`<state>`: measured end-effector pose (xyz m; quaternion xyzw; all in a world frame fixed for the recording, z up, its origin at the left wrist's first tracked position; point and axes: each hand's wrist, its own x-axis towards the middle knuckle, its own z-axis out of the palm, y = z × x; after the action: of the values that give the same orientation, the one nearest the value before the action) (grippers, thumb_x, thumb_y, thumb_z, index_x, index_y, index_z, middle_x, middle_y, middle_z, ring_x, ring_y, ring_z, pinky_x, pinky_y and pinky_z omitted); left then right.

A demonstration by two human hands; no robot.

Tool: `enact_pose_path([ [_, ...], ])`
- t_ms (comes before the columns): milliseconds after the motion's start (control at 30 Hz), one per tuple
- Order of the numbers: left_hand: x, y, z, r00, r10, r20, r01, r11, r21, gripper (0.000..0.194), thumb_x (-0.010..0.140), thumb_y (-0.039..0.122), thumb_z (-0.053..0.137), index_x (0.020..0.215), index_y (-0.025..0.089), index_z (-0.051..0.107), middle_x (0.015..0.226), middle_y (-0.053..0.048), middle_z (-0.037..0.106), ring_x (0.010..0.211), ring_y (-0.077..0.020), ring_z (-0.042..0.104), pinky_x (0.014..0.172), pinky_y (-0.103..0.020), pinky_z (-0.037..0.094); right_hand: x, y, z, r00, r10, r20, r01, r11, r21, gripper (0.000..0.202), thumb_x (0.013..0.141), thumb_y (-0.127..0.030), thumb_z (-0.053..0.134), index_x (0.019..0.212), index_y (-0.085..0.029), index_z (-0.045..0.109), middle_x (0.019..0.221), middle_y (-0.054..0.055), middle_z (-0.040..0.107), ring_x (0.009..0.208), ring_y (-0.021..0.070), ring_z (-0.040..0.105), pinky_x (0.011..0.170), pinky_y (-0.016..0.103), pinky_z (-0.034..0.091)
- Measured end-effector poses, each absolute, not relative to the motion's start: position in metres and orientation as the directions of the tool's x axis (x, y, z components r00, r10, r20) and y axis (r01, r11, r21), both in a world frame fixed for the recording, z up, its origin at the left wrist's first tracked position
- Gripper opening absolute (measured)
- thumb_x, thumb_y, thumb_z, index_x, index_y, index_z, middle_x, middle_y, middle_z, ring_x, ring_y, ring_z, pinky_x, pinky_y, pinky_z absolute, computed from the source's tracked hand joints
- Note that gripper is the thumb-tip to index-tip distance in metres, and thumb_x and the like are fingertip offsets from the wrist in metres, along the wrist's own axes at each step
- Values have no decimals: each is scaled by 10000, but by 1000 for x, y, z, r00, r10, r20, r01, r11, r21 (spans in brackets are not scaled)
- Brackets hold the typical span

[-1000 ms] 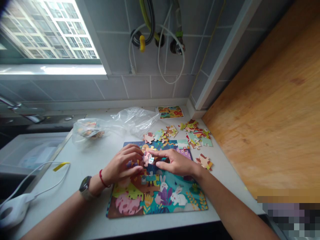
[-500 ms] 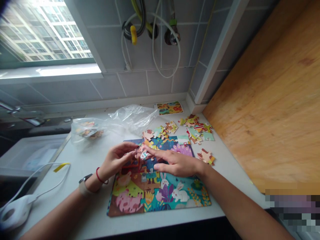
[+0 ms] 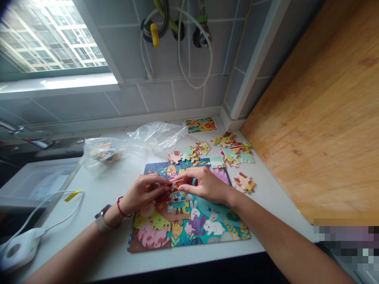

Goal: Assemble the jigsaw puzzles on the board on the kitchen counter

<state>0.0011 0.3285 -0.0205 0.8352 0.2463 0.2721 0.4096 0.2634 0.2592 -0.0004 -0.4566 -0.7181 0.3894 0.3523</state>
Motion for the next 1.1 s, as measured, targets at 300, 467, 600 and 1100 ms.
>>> enact_pose_path([
  [300,-4,340,-23,774,510,376,254,-793,553,126,1022,267,661,1017,210,773,936,-44,780,854,-187,651,797,-322,539,256,259,-2,-269,962,-41,504,104,-857,166,913,-298,746,1014,-193,825,968,57,833,859,204,756,767,299,543],
  [467,-4,342,-23,818,446,364,216,-823,525,185,961,297,747,1139,262,781,1234,-82,721,1168,-265,627,1025,-459,526,253,259,-7,-279,960,-28,570,142,-809,143,924,-274,737,1009,-201,827,910,42,818,808,187,735,751,296,519],
  [600,-3,341,-25,810,477,341,262,-814,518,239,921,300,790,1160,283,784,1345,-97,656,1298,-313,567,1088,-517,508,253,260,-11,-289,957,3,608,186,-772,121,932,-253,744,1013,-204,820,897,40,800,810,182,711,771,298,509],
  [1100,-3,342,-35,827,416,378,214,-855,473,130,941,290,774,1040,334,846,1354,-76,663,1361,-336,520,1094,-576,510,257,261,-8,-331,939,91,681,304,-667,96,969,-274,748,925,-195,779,928,51,727,886,200,678,824,328,529],
])
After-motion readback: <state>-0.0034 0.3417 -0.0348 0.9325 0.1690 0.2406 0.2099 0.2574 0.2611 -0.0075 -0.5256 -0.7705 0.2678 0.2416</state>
